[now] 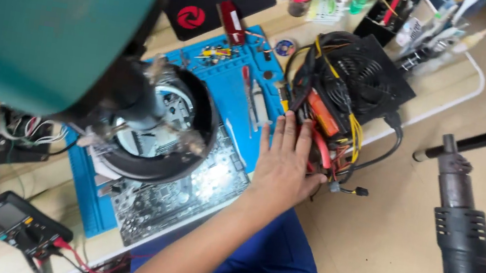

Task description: A technician performs precision soldering on a computer motherboard using a hot air station and solder paste under a microscope.

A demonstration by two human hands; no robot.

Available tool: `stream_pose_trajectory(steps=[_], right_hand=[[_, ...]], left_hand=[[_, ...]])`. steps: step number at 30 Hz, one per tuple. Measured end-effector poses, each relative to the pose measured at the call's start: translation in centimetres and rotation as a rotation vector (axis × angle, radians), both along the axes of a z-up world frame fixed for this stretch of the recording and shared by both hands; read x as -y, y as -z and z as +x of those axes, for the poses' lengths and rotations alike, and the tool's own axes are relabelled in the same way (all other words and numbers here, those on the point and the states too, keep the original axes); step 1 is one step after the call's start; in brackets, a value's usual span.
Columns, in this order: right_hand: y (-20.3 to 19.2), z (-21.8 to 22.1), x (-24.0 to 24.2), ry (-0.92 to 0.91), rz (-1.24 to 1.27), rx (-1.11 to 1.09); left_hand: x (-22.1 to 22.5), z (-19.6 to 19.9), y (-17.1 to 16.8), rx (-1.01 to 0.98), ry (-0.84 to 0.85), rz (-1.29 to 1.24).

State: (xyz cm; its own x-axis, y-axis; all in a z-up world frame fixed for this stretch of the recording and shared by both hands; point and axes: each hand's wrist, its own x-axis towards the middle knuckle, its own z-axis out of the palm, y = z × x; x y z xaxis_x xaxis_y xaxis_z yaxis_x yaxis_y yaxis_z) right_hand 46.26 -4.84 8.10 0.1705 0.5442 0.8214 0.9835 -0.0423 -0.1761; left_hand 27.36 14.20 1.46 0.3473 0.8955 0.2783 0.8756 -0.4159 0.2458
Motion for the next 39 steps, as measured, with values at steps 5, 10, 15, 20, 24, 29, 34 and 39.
stream_pose_trajectory(steps=[5,10,15,20,24,29,34,39], right_hand=[[2.7,3.1,-2.8,-0.307,0.323,-0.093],[-0.1,1.6,-4.2,-0.475,0.485,-0.048],[0.3,2.2,-3.3,-0.54,0.409,-0.082],[-0.2,2.4,-3.0,-0.459,0.403,-0.055],[2.7,3.9,0.0,-0.11,0.196,0.001],[2.1,3.7,-1.6,-0.331,0.304,-0.049],[3.2,3.6,-1.3,-0.522,0.312,-0.129],[2.2,2.7,-1.6,-0.523,0.272,-0.138]], left_hand=[[-0.8,0.8,0.2,0.006,0.001,0.081],[-1.2,1.8,0.1,0.085,0.055,0.138],[-0.9,1.6,-1.4,0.169,0.083,0.15],[-1.6,1.4,-0.8,0.211,0.07,0.091],[0.1,0.2,-0.4,0.243,0.108,0.044],[2.7,-1.8,-1.8,0.157,-0.005,0.032],[2.2,-2.9,0.0,-0.019,-0.184,-0.072],[2.1,-3.5,-0.7,-0.054,-0.139,-0.026]])
